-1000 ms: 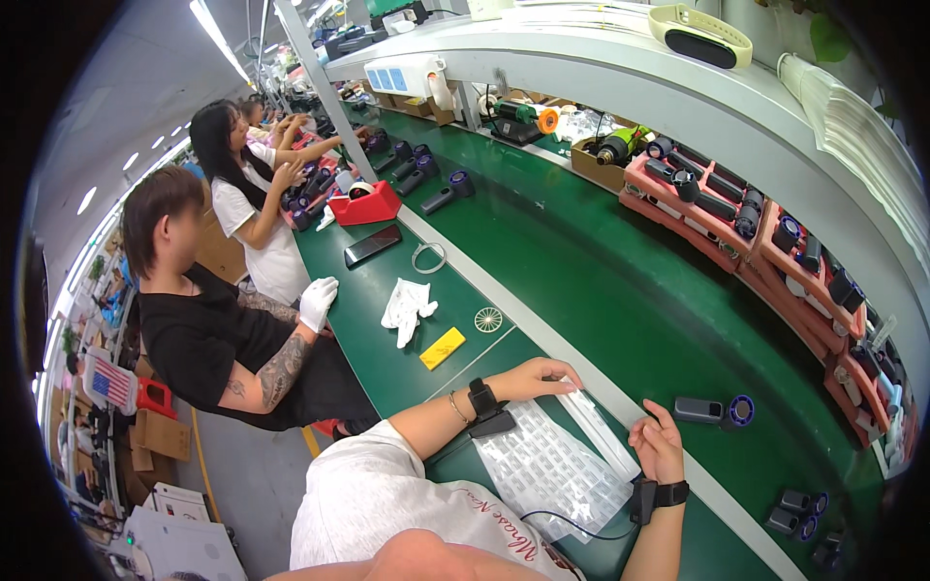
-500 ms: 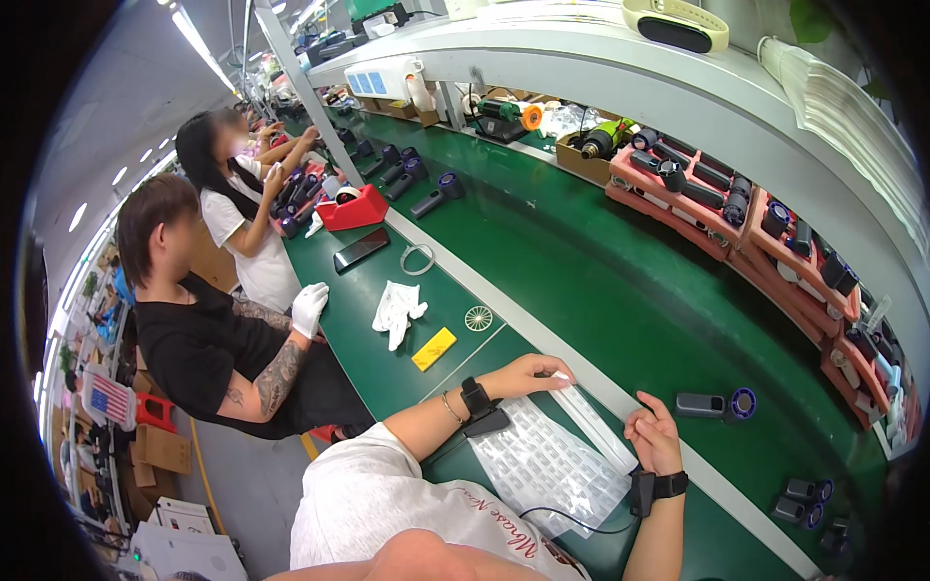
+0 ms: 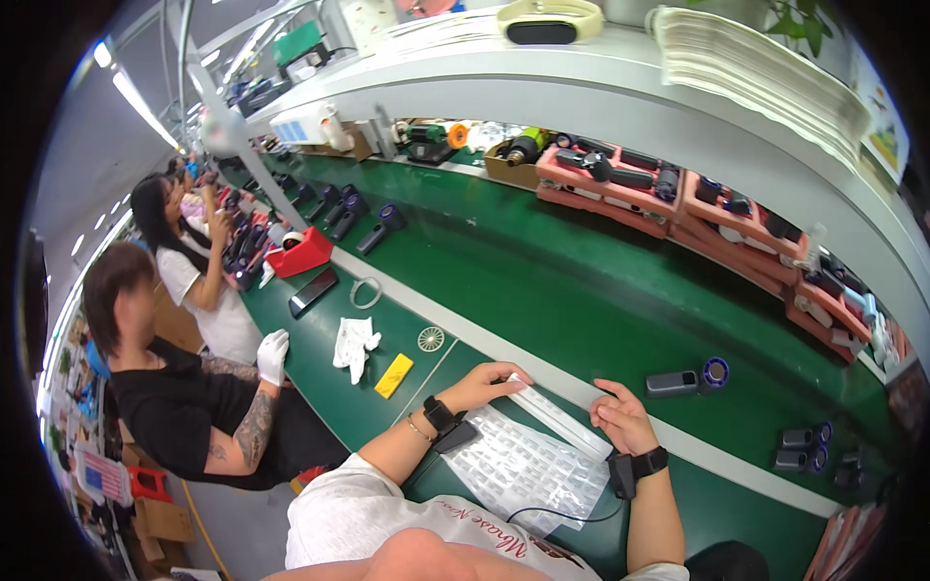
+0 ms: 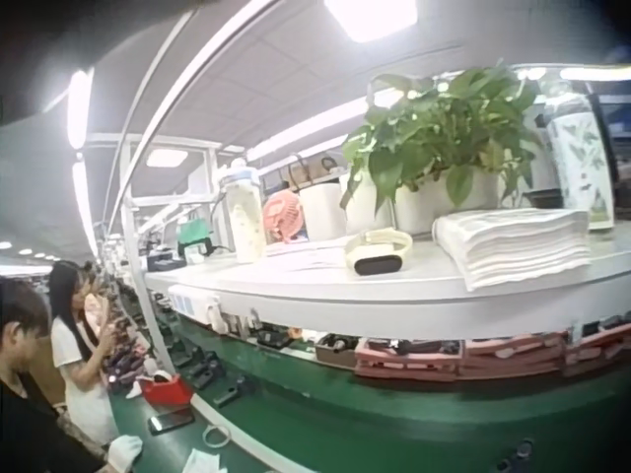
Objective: Applying small white stickers or labels to purple hand fans at a manual assembly station.
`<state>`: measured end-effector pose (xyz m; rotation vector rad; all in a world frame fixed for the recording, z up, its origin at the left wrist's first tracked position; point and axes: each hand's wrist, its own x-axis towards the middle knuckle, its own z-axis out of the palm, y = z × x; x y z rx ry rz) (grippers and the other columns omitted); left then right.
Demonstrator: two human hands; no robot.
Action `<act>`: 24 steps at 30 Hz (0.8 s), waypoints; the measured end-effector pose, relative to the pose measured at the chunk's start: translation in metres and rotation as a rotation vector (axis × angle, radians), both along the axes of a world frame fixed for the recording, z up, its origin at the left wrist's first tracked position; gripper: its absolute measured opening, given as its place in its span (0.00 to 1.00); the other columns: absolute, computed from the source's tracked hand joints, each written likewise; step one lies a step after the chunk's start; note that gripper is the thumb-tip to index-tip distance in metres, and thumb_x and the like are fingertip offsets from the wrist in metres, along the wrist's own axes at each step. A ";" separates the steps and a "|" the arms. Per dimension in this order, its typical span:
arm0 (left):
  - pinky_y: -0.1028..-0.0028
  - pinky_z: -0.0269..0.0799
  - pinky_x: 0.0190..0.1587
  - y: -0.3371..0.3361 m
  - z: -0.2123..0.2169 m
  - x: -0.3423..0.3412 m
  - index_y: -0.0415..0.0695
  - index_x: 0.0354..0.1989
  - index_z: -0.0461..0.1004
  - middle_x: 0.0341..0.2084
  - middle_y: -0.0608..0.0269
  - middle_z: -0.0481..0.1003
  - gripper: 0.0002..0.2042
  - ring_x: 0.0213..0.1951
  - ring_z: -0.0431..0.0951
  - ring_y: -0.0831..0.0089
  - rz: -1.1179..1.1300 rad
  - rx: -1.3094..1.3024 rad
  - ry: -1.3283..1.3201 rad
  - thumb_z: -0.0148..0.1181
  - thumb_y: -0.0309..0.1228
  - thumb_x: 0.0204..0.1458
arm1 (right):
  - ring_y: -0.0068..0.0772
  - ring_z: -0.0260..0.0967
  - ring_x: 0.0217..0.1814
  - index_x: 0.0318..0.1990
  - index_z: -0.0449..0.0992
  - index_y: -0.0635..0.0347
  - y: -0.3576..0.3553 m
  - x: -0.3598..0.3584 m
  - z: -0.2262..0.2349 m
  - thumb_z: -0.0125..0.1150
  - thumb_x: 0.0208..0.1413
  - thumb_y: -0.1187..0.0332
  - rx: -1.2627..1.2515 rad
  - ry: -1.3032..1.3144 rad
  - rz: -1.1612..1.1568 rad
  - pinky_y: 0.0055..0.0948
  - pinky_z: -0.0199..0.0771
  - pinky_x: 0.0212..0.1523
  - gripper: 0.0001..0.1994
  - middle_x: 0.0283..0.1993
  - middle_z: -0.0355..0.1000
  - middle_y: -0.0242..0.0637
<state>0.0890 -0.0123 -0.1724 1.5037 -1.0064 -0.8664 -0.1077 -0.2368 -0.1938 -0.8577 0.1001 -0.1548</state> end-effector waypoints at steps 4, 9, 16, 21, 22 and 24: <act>0.85 0.60 0.33 -0.001 0.005 -0.003 0.41 0.41 0.75 0.27 0.75 0.70 0.09 0.29 0.64 0.88 0.024 -0.013 -0.036 0.55 0.30 0.55 | 0.28 0.67 0.34 0.57 0.62 0.65 0.001 -0.001 0.004 0.56 0.51 0.78 0.021 -0.010 0.014 0.24 0.67 0.37 0.24 0.36 0.72 0.41; 0.85 0.60 0.34 -0.001 0.006 -0.003 0.42 0.44 0.74 0.31 0.73 0.72 0.10 0.30 0.65 0.87 0.028 0.033 -0.015 0.56 0.29 0.54 | 0.29 0.68 0.34 0.58 0.61 0.64 -0.003 -0.001 0.003 0.58 0.51 0.77 0.022 0.012 0.031 0.24 0.68 0.39 0.25 0.36 0.72 0.42; 0.72 0.62 0.50 0.002 0.027 -0.010 0.43 0.51 0.67 0.50 0.59 0.68 0.23 0.51 0.66 0.69 0.276 -0.201 -0.375 0.62 0.28 0.45 | 0.28 0.68 0.35 0.59 0.60 0.64 -0.003 0.002 0.002 0.56 0.53 0.77 0.060 0.010 0.052 0.24 0.68 0.40 0.24 0.37 0.72 0.43; 0.63 0.60 0.54 0.030 0.172 -0.029 0.41 0.49 0.65 0.49 0.50 0.66 0.23 0.51 0.66 0.57 0.491 -0.564 -1.063 0.62 0.28 0.41 | 0.27 0.68 0.36 0.59 0.60 0.64 -0.009 -0.007 -0.008 0.56 0.54 0.77 0.074 -0.010 0.033 0.24 0.69 0.40 0.24 0.39 0.72 0.43; 0.59 0.60 0.53 0.040 0.209 -0.037 0.39 0.50 0.64 0.50 0.45 0.65 0.26 0.50 0.67 0.54 0.528 -0.710 -1.129 0.62 0.31 0.41 | 0.26 0.68 0.36 0.59 0.60 0.63 -0.011 -0.007 -0.007 0.56 0.54 0.76 0.072 -0.027 0.045 0.23 0.69 0.40 0.24 0.39 0.72 0.42; 0.52 0.61 0.50 0.081 0.275 -0.050 0.37 0.57 0.62 0.52 0.42 0.64 0.31 0.52 0.64 0.49 0.589 -1.010 -1.447 0.58 0.42 0.47 | 0.25 0.68 0.37 0.59 0.60 0.63 -0.007 0.002 0.001 0.56 0.54 0.76 0.049 -0.059 0.103 0.22 0.69 0.41 0.24 0.40 0.73 0.42</act>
